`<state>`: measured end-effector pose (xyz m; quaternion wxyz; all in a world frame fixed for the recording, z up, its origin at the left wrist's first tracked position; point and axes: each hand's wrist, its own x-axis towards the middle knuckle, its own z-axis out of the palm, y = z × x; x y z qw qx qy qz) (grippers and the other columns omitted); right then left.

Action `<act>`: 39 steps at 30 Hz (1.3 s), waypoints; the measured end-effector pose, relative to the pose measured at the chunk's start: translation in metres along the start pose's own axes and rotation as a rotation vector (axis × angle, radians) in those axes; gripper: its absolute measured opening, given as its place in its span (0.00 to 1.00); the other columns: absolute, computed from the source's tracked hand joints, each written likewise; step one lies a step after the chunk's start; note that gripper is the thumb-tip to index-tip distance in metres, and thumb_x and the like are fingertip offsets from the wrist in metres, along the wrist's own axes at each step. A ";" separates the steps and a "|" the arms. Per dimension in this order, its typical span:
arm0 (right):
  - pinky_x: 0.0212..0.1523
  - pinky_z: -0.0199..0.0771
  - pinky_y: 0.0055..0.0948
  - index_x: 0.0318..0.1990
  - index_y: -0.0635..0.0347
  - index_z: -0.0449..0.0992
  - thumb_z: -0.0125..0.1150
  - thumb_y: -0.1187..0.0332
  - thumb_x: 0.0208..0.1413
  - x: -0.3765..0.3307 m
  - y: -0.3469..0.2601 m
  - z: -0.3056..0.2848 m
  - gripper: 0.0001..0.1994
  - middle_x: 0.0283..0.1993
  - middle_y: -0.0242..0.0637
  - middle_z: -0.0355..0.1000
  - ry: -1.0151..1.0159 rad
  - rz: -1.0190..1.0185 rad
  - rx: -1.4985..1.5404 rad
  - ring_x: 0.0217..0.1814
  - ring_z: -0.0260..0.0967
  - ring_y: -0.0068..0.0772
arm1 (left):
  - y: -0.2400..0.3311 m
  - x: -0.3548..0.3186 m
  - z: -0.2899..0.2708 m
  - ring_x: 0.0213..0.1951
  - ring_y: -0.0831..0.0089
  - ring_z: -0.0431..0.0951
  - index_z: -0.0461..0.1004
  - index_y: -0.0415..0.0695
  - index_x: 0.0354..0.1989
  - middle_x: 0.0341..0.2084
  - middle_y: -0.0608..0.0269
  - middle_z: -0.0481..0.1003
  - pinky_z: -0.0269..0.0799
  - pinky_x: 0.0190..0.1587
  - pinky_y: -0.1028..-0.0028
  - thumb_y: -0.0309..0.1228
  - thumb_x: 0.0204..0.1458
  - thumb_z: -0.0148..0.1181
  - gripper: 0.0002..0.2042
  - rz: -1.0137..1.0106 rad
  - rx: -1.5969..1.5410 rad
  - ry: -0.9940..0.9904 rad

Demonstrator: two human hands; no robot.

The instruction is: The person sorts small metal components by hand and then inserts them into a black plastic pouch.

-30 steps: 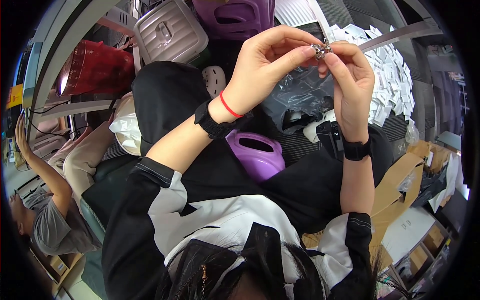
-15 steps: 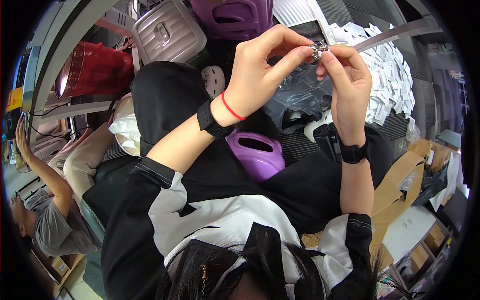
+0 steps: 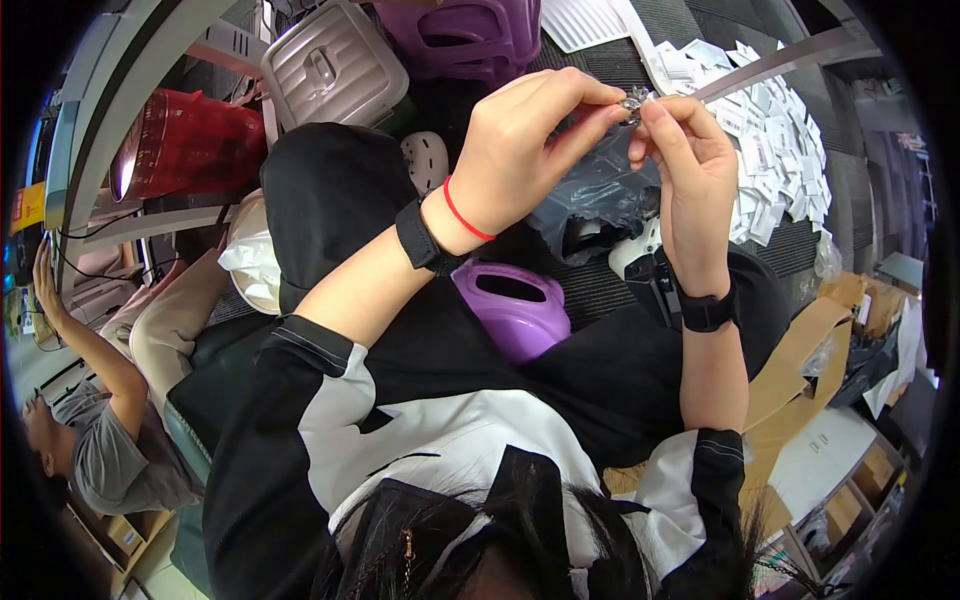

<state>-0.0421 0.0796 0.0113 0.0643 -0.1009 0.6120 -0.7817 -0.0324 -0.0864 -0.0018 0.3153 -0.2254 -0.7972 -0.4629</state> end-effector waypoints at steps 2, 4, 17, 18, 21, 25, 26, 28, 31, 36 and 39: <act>0.31 0.65 0.16 0.36 0.66 0.76 0.59 0.71 0.57 -0.001 0.001 -0.001 0.06 0.29 0.30 0.71 0.002 -0.002 -0.024 0.28 0.65 0.15 | -0.001 0.001 0.001 0.30 0.74 0.80 0.76 0.37 0.34 0.27 0.60 0.79 0.73 0.34 0.80 0.21 0.49 0.63 0.05 0.030 0.028 -0.004; 0.31 0.64 0.16 0.35 0.66 0.76 0.58 0.71 0.57 -0.003 0.001 0.000 0.06 0.29 0.30 0.71 0.004 -0.005 -0.047 0.28 0.65 0.15 | -0.001 0.001 0.002 0.30 0.74 0.80 0.76 0.37 0.34 0.27 0.60 0.79 0.74 0.34 0.79 0.21 0.48 0.63 0.05 0.061 0.057 -0.007; 0.31 0.66 0.17 0.30 0.70 0.74 0.60 0.78 0.52 -0.006 0.001 0.002 0.03 0.30 0.33 0.70 0.128 -0.368 -0.479 0.28 0.66 0.18 | 0.004 0.001 0.008 0.32 0.73 0.80 0.76 0.36 0.37 0.30 0.59 0.79 0.75 0.36 0.79 0.21 0.50 0.61 0.06 -0.025 -0.073 -0.017; 0.31 0.66 0.17 0.30 0.69 0.74 0.60 0.78 0.51 -0.006 0.001 0.002 0.03 0.29 0.34 0.70 0.142 -0.397 -0.502 0.28 0.67 0.19 | 0.004 0.001 0.008 0.32 0.73 0.80 0.76 0.37 0.38 0.31 0.59 0.79 0.75 0.36 0.79 0.21 0.50 0.61 0.07 -0.008 -0.078 -0.003; 0.30 0.66 0.17 0.30 0.69 0.74 0.60 0.78 0.51 -0.007 0.001 0.004 0.02 0.29 0.34 0.70 0.147 -0.404 -0.502 0.28 0.67 0.20 | 0.003 0.002 0.006 0.32 0.73 0.80 0.76 0.37 0.39 0.32 0.59 0.79 0.75 0.37 0.79 0.21 0.49 0.61 0.08 0.032 -0.057 -0.019; 0.30 0.66 0.17 0.30 0.69 0.74 0.60 0.78 0.51 -0.005 0.000 0.005 0.02 0.29 0.34 0.70 0.158 -0.424 -0.511 0.27 0.67 0.20 | 0.005 0.000 0.006 0.34 0.74 0.80 0.75 0.36 0.39 0.32 0.59 0.79 0.75 0.38 0.79 0.21 0.49 0.61 0.09 -0.016 -0.108 -0.015; 0.29 0.66 0.18 0.29 0.68 0.74 0.61 0.79 0.50 -0.004 0.000 0.004 0.02 0.28 0.34 0.70 0.158 -0.463 -0.547 0.27 0.67 0.21 | 0.005 0.000 0.006 0.34 0.74 0.80 0.75 0.36 0.40 0.33 0.59 0.78 0.75 0.39 0.79 0.21 0.50 0.61 0.09 -0.053 -0.144 -0.022; 0.29 0.66 0.18 0.29 0.68 0.74 0.61 0.79 0.50 -0.002 -0.001 0.004 0.02 0.28 0.34 0.70 0.157 -0.501 -0.583 0.27 0.67 0.21 | 0.006 -0.001 0.005 0.35 0.74 0.80 0.74 0.35 0.40 0.34 0.59 0.78 0.75 0.40 0.78 0.21 0.50 0.61 0.09 -0.090 -0.180 -0.029; 0.28 0.66 0.18 0.28 0.66 0.74 0.62 0.79 0.48 0.000 -0.005 0.004 0.02 0.27 0.34 0.70 0.152 -0.623 -0.721 0.25 0.67 0.23 | 0.005 -0.003 0.005 0.37 0.75 0.79 0.73 0.35 0.41 0.35 0.59 0.78 0.75 0.42 0.78 0.22 0.51 0.61 0.09 -0.182 -0.307 -0.048; 0.24 0.65 0.19 0.28 0.66 0.74 0.62 0.80 0.46 0.002 -0.005 0.006 0.03 0.27 0.34 0.70 0.159 -0.709 -0.821 0.23 0.66 0.23 | 0.006 -0.004 0.005 0.39 0.76 0.79 0.73 0.35 0.41 0.35 0.61 0.77 0.73 0.44 0.79 0.24 0.54 0.59 0.08 -0.310 -0.418 -0.089; 0.24 0.65 0.19 0.27 0.66 0.74 0.62 0.80 0.46 0.002 -0.006 0.006 0.03 0.26 0.34 0.70 0.170 -0.707 -0.827 0.22 0.66 0.23 | 0.006 -0.004 0.004 0.39 0.76 0.78 0.73 0.35 0.41 0.35 0.61 0.77 0.72 0.43 0.79 0.24 0.54 0.58 0.08 -0.296 -0.405 -0.100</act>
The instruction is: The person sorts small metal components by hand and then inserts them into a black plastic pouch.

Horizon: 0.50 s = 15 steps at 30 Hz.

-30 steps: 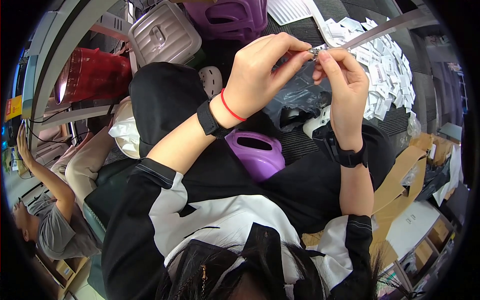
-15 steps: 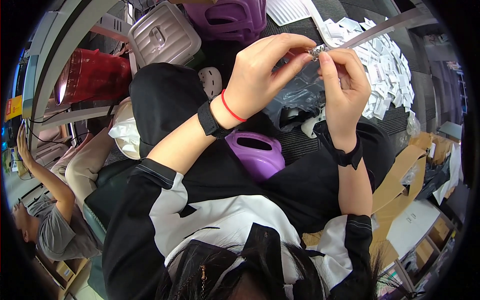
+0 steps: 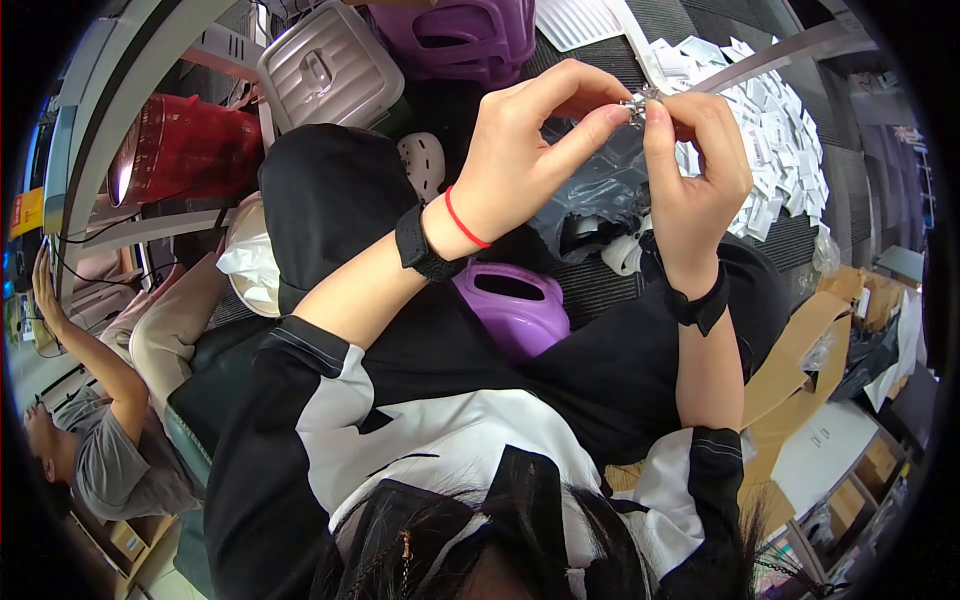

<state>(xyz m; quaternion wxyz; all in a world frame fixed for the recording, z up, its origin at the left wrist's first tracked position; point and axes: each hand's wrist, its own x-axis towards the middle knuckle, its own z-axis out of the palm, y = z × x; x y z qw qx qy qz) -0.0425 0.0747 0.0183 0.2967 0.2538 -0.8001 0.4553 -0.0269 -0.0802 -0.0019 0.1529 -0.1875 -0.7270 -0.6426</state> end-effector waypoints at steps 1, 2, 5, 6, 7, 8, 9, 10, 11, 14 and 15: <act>0.24 0.65 0.19 0.27 0.66 0.74 0.62 0.80 0.46 0.000 0.000 0.000 0.03 0.26 0.34 0.70 -0.001 0.000 0.000 0.22 0.66 0.23 | 0.000 0.000 0.000 0.39 0.76 0.78 0.73 0.35 0.41 0.35 0.61 0.77 0.72 0.43 0.79 0.24 0.54 0.58 0.08 0.000 0.000 0.001; 0.24 0.65 0.20 0.27 0.65 0.74 0.62 0.80 0.46 0.001 -0.001 0.000 0.03 0.26 0.34 0.70 0.004 -0.006 -0.015 0.23 0.66 0.23 | -0.001 0.000 -0.001 0.39 0.76 0.78 0.73 0.35 0.41 0.35 0.61 0.77 0.73 0.43 0.79 0.24 0.54 0.58 0.08 0.007 0.017 0.004; 0.24 0.65 0.20 0.27 0.65 0.74 0.62 0.80 0.45 0.000 -0.002 -0.001 0.03 0.27 0.34 0.70 0.007 -0.012 -0.050 0.23 0.66 0.24 | -0.002 0.002 -0.003 0.38 0.76 0.78 0.74 0.35 0.40 0.35 0.61 0.77 0.73 0.43 0.79 0.22 0.53 0.59 0.08 0.038 0.055 0.030; 0.23 0.65 0.20 0.27 0.65 0.74 0.62 0.80 0.45 0.000 -0.003 -0.001 0.03 0.27 0.34 0.70 0.007 -0.012 -0.070 0.23 0.66 0.24 | -0.002 0.003 -0.004 0.37 0.76 0.78 0.75 0.35 0.40 0.34 0.61 0.77 0.73 0.43 0.79 0.22 0.52 0.59 0.08 0.060 0.075 0.053; 0.23 0.65 0.20 0.27 0.65 0.74 0.62 0.80 0.45 -0.001 -0.003 0.000 0.03 0.27 0.34 0.70 0.007 -0.012 -0.068 0.23 0.66 0.24 | -0.003 0.003 -0.006 0.37 0.76 0.78 0.75 0.35 0.40 0.34 0.61 0.77 0.73 0.43 0.79 0.22 0.52 0.59 0.08 0.060 0.077 0.054; 0.23 0.65 0.21 0.27 0.65 0.74 0.63 0.80 0.45 -0.001 -0.003 0.000 0.03 0.27 0.34 0.70 0.006 -0.019 -0.085 0.23 0.66 0.25 | -0.003 0.004 -0.007 0.37 0.76 0.78 0.76 0.35 0.39 0.34 0.61 0.77 0.73 0.42 0.79 0.21 0.51 0.60 0.07 0.087 0.108 0.061; 0.23 0.66 0.21 0.28 0.65 0.74 0.63 0.79 0.44 -0.002 -0.002 0.000 0.04 0.27 0.34 0.69 0.006 -0.026 -0.102 0.23 0.66 0.25 | -0.003 0.005 -0.008 0.36 0.76 0.79 0.76 0.35 0.39 0.34 0.60 0.78 0.73 0.41 0.79 0.21 0.51 0.60 0.07 0.113 0.140 0.069; 0.23 0.66 0.21 0.28 0.65 0.74 0.63 0.79 0.44 -0.002 -0.002 0.000 0.04 0.27 0.34 0.69 0.006 -0.025 -0.103 0.23 0.66 0.25 | -0.003 0.005 -0.007 0.36 0.76 0.79 0.76 0.35 0.39 0.34 0.60 0.78 0.73 0.41 0.79 0.21 0.51 0.60 0.07 0.113 0.139 0.068; 0.23 0.66 0.21 0.28 0.65 0.74 0.63 0.79 0.45 -0.002 -0.002 0.000 0.04 0.27 0.34 0.69 -0.001 -0.029 -0.106 0.23 0.66 0.25 | -0.003 0.005 -0.007 0.35 0.76 0.79 0.76 0.35 0.38 0.33 0.60 0.77 0.73 0.41 0.79 0.21 0.51 0.60 0.07 0.145 0.160 0.068; 0.23 0.66 0.21 0.28 0.65 0.75 0.64 0.79 0.45 -0.002 -0.003 0.000 0.04 0.27 0.34 0.69 -0.010 -0.026 -0.106 0.23 0.66 0.26 | -0.001 0.004 -0.007 0.34 0.76 0.79 0.77 0.35 0.38 0.33 0.59 0.77 0.73 0.39 0.79 0.21 0.50 0.61 0.07 0.167 0.196 0.063; 0.24 0.66 0.21 0.28 0.65 0.75 0.64 0.79 0.45 -0.002 -0.003 0.000 0.04 0.27 0.34 0.69 -0.012 -0.019 -0.103 0.23 0.66 0.25 | 0.000 0.004 -0.007 0.34 0.76 0.78 0.77 0.35 0.38 0.33 0.59 0.77 0.73 0.39 0.79 0.21 0.50 0.61 0.07 0.157 0.209 0.058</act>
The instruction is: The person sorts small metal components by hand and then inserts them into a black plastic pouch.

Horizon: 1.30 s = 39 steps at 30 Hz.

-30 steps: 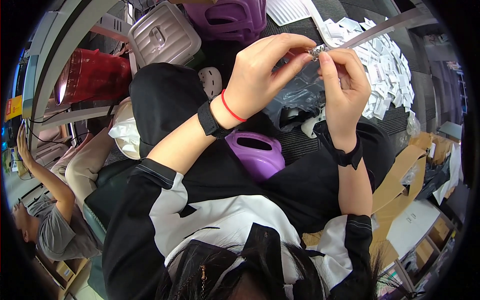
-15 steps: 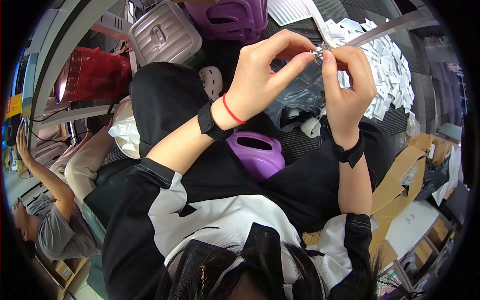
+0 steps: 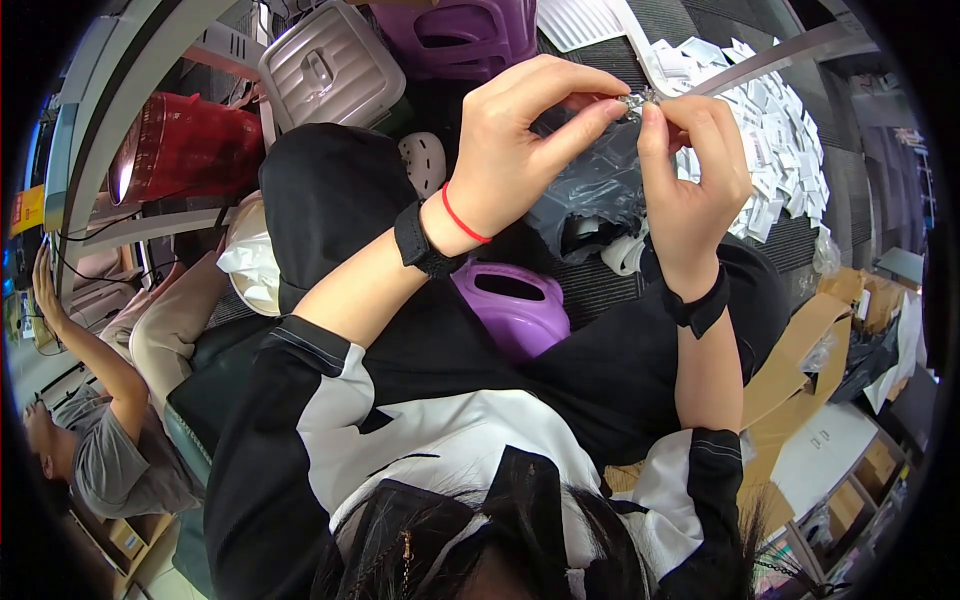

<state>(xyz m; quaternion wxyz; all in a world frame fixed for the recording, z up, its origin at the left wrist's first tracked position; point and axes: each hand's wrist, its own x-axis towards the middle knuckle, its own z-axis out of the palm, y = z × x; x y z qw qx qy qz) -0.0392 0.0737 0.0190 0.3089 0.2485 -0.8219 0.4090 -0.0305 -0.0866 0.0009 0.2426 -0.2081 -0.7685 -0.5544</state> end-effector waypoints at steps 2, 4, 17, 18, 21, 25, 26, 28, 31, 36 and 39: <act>0.24 0.66 0.21 0.28 0.65 0.75 0.64 0.79 0.45 0.000 0.000 0.000 0.04 0.27 0.34 0.69 -0.005 -0.008 0.007 0.23 0.66 0.25 | -0.001 -0.001 0.001 0.34 0.76 0.78 0.76 0.35 0.37 0.33 0.59 0.77 0.73 0.39 0.79 0.21 0.50 0.61 0.07 -0.021 -0.025 0.012; 0.24 0.67 0.21 0.29 0.65 0.75 0.64 0.79 0.45 -0.001 0.000 0.001 0.04 0.27 0.35 0.69 -0.010 -0.017 0.014 0.23 0.66 0.26 | -0.002 -0.001 0.001 0.35 0.76 0.78 0.76 0.35 0.37 0.33 0.59 0.77 0.73 0.40 0.79 0.21 0.50 0.61 0.07 -0.041 -0.050 0.024; 0.25 0.66 0.20 0.32 0.64 0.74 0.62 0.79 0.44 -0.001 0.001 0.003 0.06 0.28 0.34 0.68 0.046 -0.084 0.089 0.23 0.65 0.24 | 0.001 -0.006 0.005 0.37 0.76 0.77 0.73 0.34 0.41 0.36 0.60 0.76 0.72 0.43 0.78 0.22 0.55 0.56 0.07 -0.126 -0.226 -0.032; 0.24 0.65 0.20 0.31 0.64 0.73 0.61 0.79 0.44 -0.001 0.001 0.004 0.05 0.26 0.33 0.68 0.036 -0.062 0.119 0.22 0.65 0.24 | 0.000 -0.006 0.004 0.37 0.76 0.77 0.72 0.34 0.41 0.37 0.59 0.76 0.72 0.43 0.78 0.22 0.55 0.56 0.07 -0.136 -0.230 -0.033; 0.24 0.64 0.20 0.29 0.64 0.71 0.59 0.79 0.45 -0.002 -0.002 0.001 0.04 0.23 0.33 0.67 -0.043 0.016 0.145 0.22 0.65 0.23 | 0.001 -0.005 0.004 0.38 0.75 0.77 0.71 0.34 0.42 0.37 0.59 0.76 0.72 0.44 0.78 0.22 0.56 0.55 0.08 -0.181 -0.272 -0.031; 0.23 0.63 0.19 0.28 0.65 0.70 0.58 0.79 0.47 -0.004 -0.005 0.002 0.03 0.23 0.34 0.66 -0.077 0.099 0.208 0.21 0.65 0.23 | 0.001 -0.005 0.004 0.39 0.75 0.77 0.71 0.34 0.43 0.38 0.58 0.76 0.73 0.45 0.77 0.22 0.56 0.55 0.08 -0.181 -0.292 -0.022; 0.22 0.63 0.19 0.28 0.65 0.70 0.59 0.79 0.47 -0.004 -0.005 0.002 0.03 0.23 0.33 0.66 -0.077 0.103 0.213 0.20 0.64 0.22 | 0.001 -0.005 0.003 0.40 0.75 0.77 0.70 0.34 0.43 0.38 0.58 0.76 0.72 0.46 0.77 0.22 0.56 0.55 0.08 -0.164 -0.278 -0.024; 0.22 0.63 0.19 0.28 0.65 0.70 0.59 0.78 0.47 -0.004 -0.005 0.002 0.03 0.23 0.33 0.66 -0.075 0.109 0.218 0.20 0.64 0.22 | 0.000 -0.004 0.003 0.40 0.75 0.77 0.70 0.34 0.43 0.38 0.58 0.76 0.72 0.46 0.77 0.21 0.56 0.55 0.08 -0.145 -0.264 -0.027; 0.21 0.64 0.19 0.28 0.65 0.70 0.60 0.78 0.46 -0.003 -0.005 0.001 0.03 0.22 0.33 0.66 -0.053 0.067 0.158 0.19 0.64 0.22 | -0.001 -0.004 0.001 0.40 0.75 0.77 0.70 0.34 0.43 0.38 0.58 0.76 0.72 0.47 0.76 0.20 0.55 0.55 0.08 -0.063 -0.188 -0.043; 0.21 0.64 0.19 0.27 0.64 0.71 0.61 0.78 0.46 -0.002 -0.007 -0.003 0.04 0.22 0.32 0.66 -0.044 0.017 0.029 0.19 0.64 0.22 | 0.002 -0.004 0.001 0.40 0.74 0.77 0.71 0.33 0.43 0.38 0.57 0.76 0.72 0.46 0.76 0.18 0.53 0.57 0.09 -0.009 -0.168 -0.021; 0.20 0.63 0.19 0.27 0.63 0.71 0.61 0.78 0.45 -0.003 -0.003 -0.002 0.04 0.22 0.32 0.66 -0.006 0.033 0.064 0.19 0.64 0.22 | 0.001 -0.003 -0.001 0.39 0.73 0.78 0.71 0.33 0.42 0.37 0.57 0.77 0.73 0.45 0.76 0.17 0.52 0.58 0.10 0.061 -0.085 -0.046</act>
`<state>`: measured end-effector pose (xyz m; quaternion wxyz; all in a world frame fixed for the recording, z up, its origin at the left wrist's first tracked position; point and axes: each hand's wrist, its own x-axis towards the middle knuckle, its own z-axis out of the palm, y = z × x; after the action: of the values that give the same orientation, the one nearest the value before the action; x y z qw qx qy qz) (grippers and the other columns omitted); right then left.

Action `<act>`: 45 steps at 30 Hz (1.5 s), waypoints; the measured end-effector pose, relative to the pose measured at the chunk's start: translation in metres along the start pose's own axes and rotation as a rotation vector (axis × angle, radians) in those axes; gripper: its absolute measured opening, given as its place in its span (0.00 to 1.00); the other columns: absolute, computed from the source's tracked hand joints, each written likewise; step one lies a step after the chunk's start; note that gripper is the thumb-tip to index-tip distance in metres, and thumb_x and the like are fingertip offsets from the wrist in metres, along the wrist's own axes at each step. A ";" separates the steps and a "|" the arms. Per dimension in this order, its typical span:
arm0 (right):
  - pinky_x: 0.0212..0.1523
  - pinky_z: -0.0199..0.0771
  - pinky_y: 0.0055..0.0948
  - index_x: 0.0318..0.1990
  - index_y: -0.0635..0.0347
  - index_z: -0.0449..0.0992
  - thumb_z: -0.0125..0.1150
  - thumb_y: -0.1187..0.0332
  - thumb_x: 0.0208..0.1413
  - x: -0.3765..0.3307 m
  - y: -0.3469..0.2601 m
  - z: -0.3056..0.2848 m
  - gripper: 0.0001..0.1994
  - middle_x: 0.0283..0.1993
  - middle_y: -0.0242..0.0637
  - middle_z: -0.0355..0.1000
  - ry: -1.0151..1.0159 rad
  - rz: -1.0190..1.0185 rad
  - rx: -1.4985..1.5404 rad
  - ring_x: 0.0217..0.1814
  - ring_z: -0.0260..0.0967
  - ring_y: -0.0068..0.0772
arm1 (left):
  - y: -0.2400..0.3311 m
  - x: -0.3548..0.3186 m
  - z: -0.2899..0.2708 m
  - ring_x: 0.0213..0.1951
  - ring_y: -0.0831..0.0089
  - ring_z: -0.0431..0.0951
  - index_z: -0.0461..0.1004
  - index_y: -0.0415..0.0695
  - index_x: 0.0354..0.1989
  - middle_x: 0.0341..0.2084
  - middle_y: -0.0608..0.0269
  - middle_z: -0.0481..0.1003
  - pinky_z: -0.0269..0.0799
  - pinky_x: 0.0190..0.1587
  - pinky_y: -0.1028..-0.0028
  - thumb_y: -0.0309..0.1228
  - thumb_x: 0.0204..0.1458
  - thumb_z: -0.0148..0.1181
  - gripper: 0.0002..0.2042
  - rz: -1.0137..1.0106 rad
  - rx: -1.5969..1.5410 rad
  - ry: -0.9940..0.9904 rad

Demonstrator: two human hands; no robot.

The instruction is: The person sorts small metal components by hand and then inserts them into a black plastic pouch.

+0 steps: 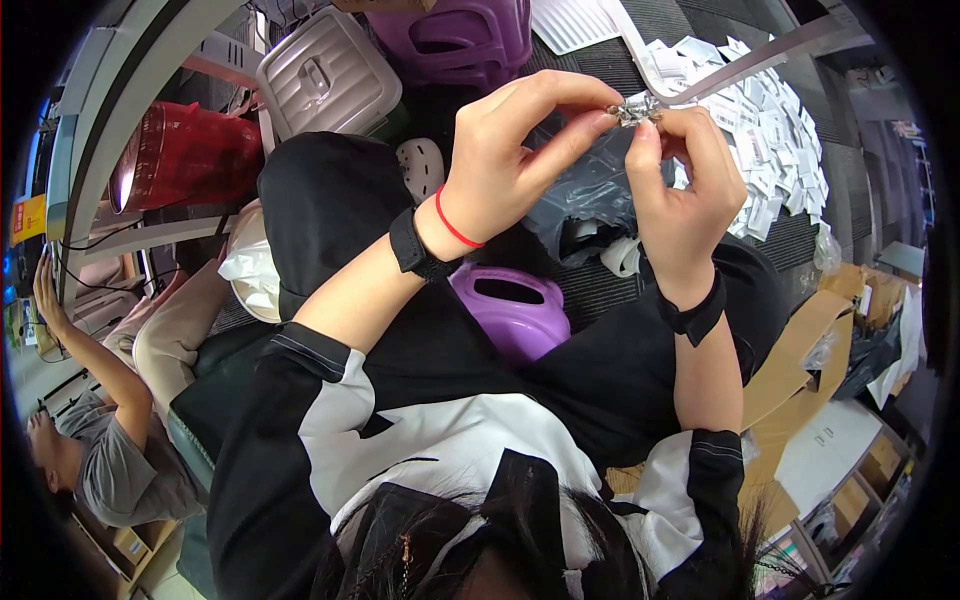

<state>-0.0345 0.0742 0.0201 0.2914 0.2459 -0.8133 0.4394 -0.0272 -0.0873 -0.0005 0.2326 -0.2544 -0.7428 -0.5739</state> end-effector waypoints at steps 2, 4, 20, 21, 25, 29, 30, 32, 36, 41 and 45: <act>0.20 0.62 0.19 0.27 0.63 0.71 0.61 0.78 0.45 0.000 0.002 0.000 0.04 0.21 0.32 0.66 0.010 -0.007 0.017 0.19 0.64 0.22 | 0.000 0.001 0.000 0.38 0.73 0.78 0.71 0.33 0.42 0.36 0.56 0.77 0.73 0.45 0.76 0.17 0.51 0.58 0.10 0.023 0.020 -0.003; 0.20 0.62 0.19 0.27 0.63 0.71 0.61 0.78 0.45 0.000 0.001 -0.001 0.04 0.21 0.32 0.65 0.020 -0.013 0.035 0.19 0.64 0.22 | 0.000 0.001 0.000 0.38 0.73 0.78 0.72 0.33 0.42 0.36 0.56 0.77 0.73 0.44 0.76 0.17 0.50 0.58 0.10 0.046 0.040 -0.005; 0.20 0.65 0.21 0.27 0.62 0.71 0.61 0.78 0.43 -0.001 -0.003 0.001 0.05 0.22 0.32 0.65 -0.042 -0.081 -0.018 0.19 0.64 0.25 | -0.001 0.002 0.004 0.42 0.71 0.76 0.73 0.36 0.41 0.41 0.50 0.75 0.73 0.45 0.75 0.14 0.50 0.55 0.10 0.066 -0.167 0.049; 0.20 0.64 0.21 0.27 0.61 0.71 0.61 0.78 0.43 -0.001 -0.002 0.001 0.05 0.22 0.32 0.65 -0.039 -0.084 -0.033 0.19 0.64 0.25 | -0.001 0.004 0.002 0.43 0.71 0.76 0.73 0.36 0.40 0.41 0.51 0.75 0.72 0.45 0.75 0.14 0.50 0.55 0.10 0.102 -0.108 0.014; 0.19 0.63 0.21 0.27 0.61 0.71 0.61 0.78 0.42 -0.001 -0.003 0.002 0.05 0.21 0.32 0.64 -0.039 -0.071 -0.040 0.18 0.63 0.24 | -0.001 0.005 0.001 0.42 0.70 0.76 0.74 0.35 0.40 0.41 0.53 0.75 0.73 0.44 0.75 0.14 0.50 0.54 0.10 0.099 -0.109 0.025; 0.19 0.62 0.21 0.26 0.61 0.70 0.61 0.78 0.43 -0.002 -0.003 0.003 0.05 0.21 0.32 0.64 -0.041 -0.066 -0.023 0.18 0.62 0.24 | -0.001 0.003 0.002 0.41 0.72 0.77 0.74 0.35 0.40 0.40 0.54 0.75 0.73 0.43 0.77 0.14 0.50 0.55 0.09 0.050 -0.146 0.051; 0.19 0.62 0.21 0.26 0.61 0.70 0.61 0.78 0.43 -0.002 -0.003 0.002 0.05 0.21 0.32 0.64 -0.048 -0.056 -0.026 0.17 0.61 0.24 | -0.001 0.003 0.002 0.40 0.72 0.77 0.74 0.35 0.40 0.40 0.55 0.75 0.73 0.42 0.77 0.14 0.50 0.55 0.09 0.036 -0.158 0.051; 0.19 0.62 0.20 0.26 0.62 0.70 0.61 0.78 0.44 -0.001 -0.003 0.002 0.04 0.20 0.32 0.64 -0.061 -0.025 -0.007 0.17 0.62 0.23 | 0.002 0.004 0.002 0.40 0.73 0.77 0.75 0.35 0.41 0.40 0.55 0.75 0.73 0.43 0.77 0.15 0.51 0.56 0.09 -0.013 -0.172 0.046; 0.20 0.63 0.20 0.25 0.64 0.69 0.59 0.77 0.47 -0.001 -0.003 0.001 0.05 0.20 0.33 0.65 -0.084 0.118 0.121 0.18 0.63 0.22 | 0.003 0.003 0.005 0.42 0.76 0.76 0.75 0.35 0.43 0.41 0.58 0.76 0.73 0.45 0.77 0.16 0.51 0.57 0.11 -0.273 -0.385 0.036; 0.20 0.63 0.20 0.24 0.65 0.69 0.59 0.76 0.49 -0.002 0.002 0.001 0.05 0.20 0.33 0.66 -0.072 0.172 0.171 0.19 0.64 0.21 | 0.008 0.003 0.008 0.42 0.76 0.76 0.75 0.35 0.44 0.41 0.59 0.76 0.72 0.48 0.76 0.17 0.50 0.58 0.12 -0.362 -0.511 0.047; 0.20 0.63 0.20 0.24 0.65 0.69 0.59 0.76 0.49 -0.001 0.002 0.001 0.06 0.20 0.33 0.66 -0.073 0.157 0.150 0.19 0.64 0.22 | 0.003 0.002 0.006 0.42 0.74 0.77 0.71 0.36 0.49 0.43 0.55 0.75 0.73 0.49 0.75 0.16 0.49 0.60 0.18 -0.354 -0.528 0.018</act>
<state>-0.0349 0.0746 0.0180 0.2068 0.2188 -0.8049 0.5114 -0.0270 -0.0801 0.0014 0.0618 -0.1674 -0.5989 -0.7807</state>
